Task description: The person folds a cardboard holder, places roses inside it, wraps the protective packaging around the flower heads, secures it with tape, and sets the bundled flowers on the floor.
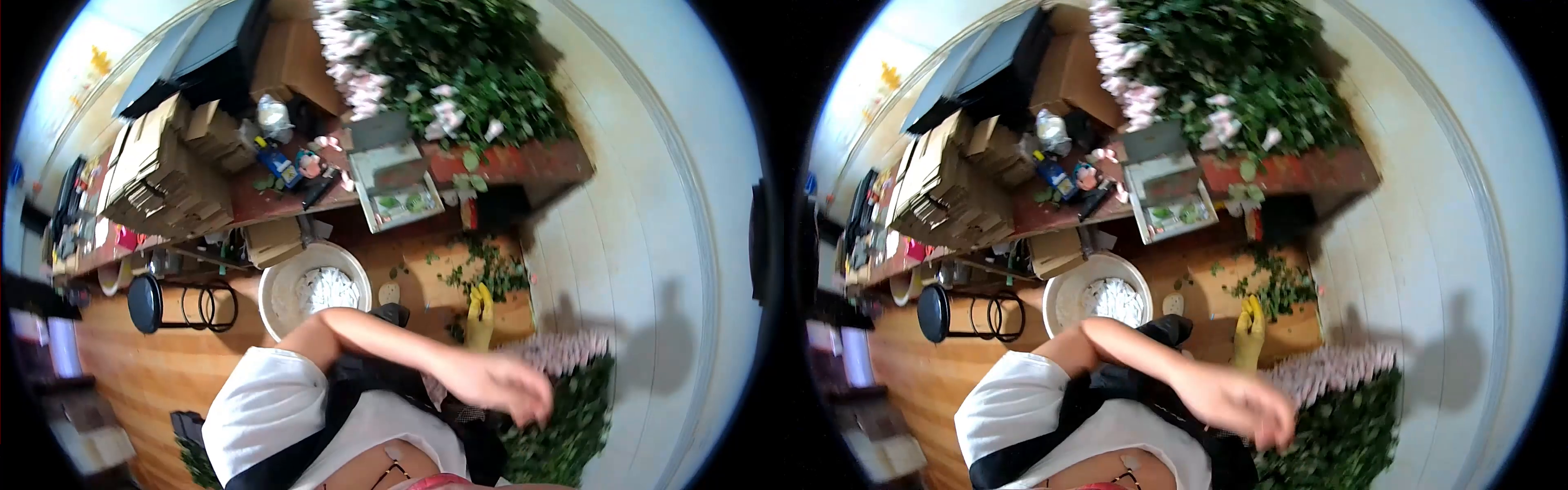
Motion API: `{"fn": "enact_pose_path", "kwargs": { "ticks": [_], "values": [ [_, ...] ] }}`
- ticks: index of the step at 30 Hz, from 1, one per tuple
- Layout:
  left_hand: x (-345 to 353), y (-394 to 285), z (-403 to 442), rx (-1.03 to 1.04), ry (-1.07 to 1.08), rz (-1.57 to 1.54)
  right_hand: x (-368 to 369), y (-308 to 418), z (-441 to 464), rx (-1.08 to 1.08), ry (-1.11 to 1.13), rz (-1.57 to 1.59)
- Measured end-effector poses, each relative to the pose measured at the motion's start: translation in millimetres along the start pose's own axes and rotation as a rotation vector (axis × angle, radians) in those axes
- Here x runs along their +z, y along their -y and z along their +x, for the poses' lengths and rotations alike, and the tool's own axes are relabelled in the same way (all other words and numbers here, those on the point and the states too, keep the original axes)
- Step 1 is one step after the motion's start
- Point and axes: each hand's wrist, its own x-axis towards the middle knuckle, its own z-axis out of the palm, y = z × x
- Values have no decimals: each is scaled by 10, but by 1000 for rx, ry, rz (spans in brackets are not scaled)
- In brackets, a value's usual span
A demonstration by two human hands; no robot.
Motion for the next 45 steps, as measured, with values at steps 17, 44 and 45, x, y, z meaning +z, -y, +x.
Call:
{"fn": "enact_pose_path", "kwargs": {
  "ticks": [17, 44, 45],
  "values": [
    [-2079, -5601, -6242, -1473, -2234, 2678, 3030, 961, 2795, -705, 335, -767],
    [-3493, -3755, -1685, -213, -1076, 2602, 5049, 4194, 3832, -742, 788, -154],
    [-3456, -3676, -1649, -146, -1155, 2459, 4891, 4168, 3851, -789, 670, -92]
  ]
}}
